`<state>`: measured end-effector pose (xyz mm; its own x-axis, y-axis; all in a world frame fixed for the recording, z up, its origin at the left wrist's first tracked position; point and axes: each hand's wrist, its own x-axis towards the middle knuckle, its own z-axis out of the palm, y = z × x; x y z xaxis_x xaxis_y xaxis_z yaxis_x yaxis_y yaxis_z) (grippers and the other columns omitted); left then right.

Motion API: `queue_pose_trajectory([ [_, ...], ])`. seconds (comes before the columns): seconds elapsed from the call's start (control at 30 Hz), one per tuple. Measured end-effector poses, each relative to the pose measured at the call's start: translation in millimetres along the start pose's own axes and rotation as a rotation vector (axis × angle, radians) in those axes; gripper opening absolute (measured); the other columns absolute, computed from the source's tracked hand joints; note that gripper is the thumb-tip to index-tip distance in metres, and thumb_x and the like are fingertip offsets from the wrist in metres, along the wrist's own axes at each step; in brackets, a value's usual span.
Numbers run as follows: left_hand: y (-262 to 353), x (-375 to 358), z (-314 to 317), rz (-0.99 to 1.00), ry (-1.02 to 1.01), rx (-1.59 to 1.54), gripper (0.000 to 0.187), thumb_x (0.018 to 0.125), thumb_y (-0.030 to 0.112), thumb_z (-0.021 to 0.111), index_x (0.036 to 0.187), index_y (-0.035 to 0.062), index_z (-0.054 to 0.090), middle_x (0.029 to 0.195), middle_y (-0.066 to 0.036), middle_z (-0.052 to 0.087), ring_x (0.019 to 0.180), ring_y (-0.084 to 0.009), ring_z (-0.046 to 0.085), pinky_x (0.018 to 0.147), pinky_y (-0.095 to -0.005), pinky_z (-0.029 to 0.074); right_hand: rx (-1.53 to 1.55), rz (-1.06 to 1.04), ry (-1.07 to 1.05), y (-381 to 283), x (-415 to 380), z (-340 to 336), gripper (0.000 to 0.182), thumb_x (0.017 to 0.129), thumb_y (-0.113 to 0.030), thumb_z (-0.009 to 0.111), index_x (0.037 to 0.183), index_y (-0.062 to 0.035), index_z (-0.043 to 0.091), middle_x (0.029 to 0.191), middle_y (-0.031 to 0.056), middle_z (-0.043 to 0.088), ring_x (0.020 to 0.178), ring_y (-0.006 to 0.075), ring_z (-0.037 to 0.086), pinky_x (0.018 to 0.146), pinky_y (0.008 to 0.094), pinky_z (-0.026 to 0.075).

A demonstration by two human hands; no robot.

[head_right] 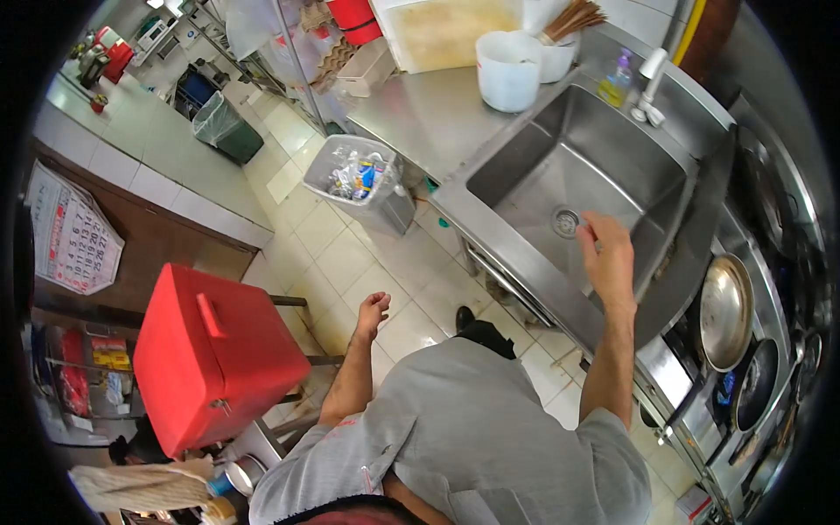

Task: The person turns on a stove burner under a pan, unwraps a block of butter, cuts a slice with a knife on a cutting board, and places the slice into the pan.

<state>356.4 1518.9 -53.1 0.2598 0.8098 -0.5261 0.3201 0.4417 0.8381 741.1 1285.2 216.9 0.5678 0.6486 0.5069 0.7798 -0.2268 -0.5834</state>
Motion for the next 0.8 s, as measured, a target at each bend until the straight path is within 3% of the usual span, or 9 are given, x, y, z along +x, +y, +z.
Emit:
queue_pose_trajectory([
  [0.07,8,28,-30,-0.13,0.053,0.068,0.04,0.083,0.029,0.066,0.113,0.006,0.054,0.097,-0.003,0.058,0.088,-0.0159,0.053,0.076,-0.0348,0.046,0.042,0.051,-0.11,6,25,49,0.019,0.079,-0.004,0.063,0.098,-0.0018,0.062,0.082,0.0137,0.06,0.071,0.0271,0.057,0.065,0.035,0.044],
  [0.23,42,81,-79,-0.101,0.198,-0.139,0.037,0.083,0.028,0.065,0.112,0.0065,0.053,0.096,-0.002,0.056,0.086,-0.015,0.053,0.074,-0.0337,0.046,0.133,0.011,-0.363,6,64,151,0.022,0.078,-0.006,0.064,0.1,-0.0032,0.063,0.083,0.0126,0.061,0.069,0.0265,0.058,0.063,0.0351,0.046],
  [0.3,58,105,-89,-0.045,0.276,-0.187,0.043,0.085,0.026,0.064,0.118,0.0013,0.05,0.104,-0.006,0.057,0.089,-0.0159,0.054,0.073,-0.0324,0.046,0.099,0.046,-0.505,1,72,177,0.024,0.078,-0.007,0.064,0.101,-0.0034,0.062,0.084,0.0113,0.061,0.071,0.0264,0.059,0.064,0.0341,0.046],
  [0.43,77,180,-108,0.009,0.35,-0.22,0.044,0.086,0.025,0.062,0.12,0.0002,0.048,0.111,-0.008,0.053,0.092,-0.017,0.054,0.073,-0.0325,0.047,0.005,0.183,-0.508,5,82,211,0.025,0.078,-0.006,0.063,0.103,-0.003,0.062,0.086,0.0123,0.061,0.074,0.026,0.06,0.067,0.0331,0.048],
  [0.67,168,347,-150,0.111,0.309,-0.152,0.047,0.085,0.028,0.063,0.122,0.0024,0.048,0.114,-0.006,0.052,0.095,-0.0171,0.054,0.072,-0.0299,0.045,-0.225,0.553,-0.149,2,59,241,0.028,0.08,-0.006,0.064,0.107,-0.0022,0.061,0.097,0.0141,0.061,0.082,0.0232,0.06,0.075,0.0337,0.048],
  [0.8,239,427,-172,0.247,0.308,-0.155,0.051,0.087,0.027,0.062,0.125,-0.0003,0.043,0.117,-0.009,0.051,0.096,-0.0174,0.055,0.074,-0.0284,0.045,-0.433,0.79,0.061,-35,29,262,0.032,0.081,-0.008,0.063,0.113,-0.0037,0.059,0.107,0.0135,0.057,0.089,0.0234,0.057,0.08,0.0341,0.045],
])
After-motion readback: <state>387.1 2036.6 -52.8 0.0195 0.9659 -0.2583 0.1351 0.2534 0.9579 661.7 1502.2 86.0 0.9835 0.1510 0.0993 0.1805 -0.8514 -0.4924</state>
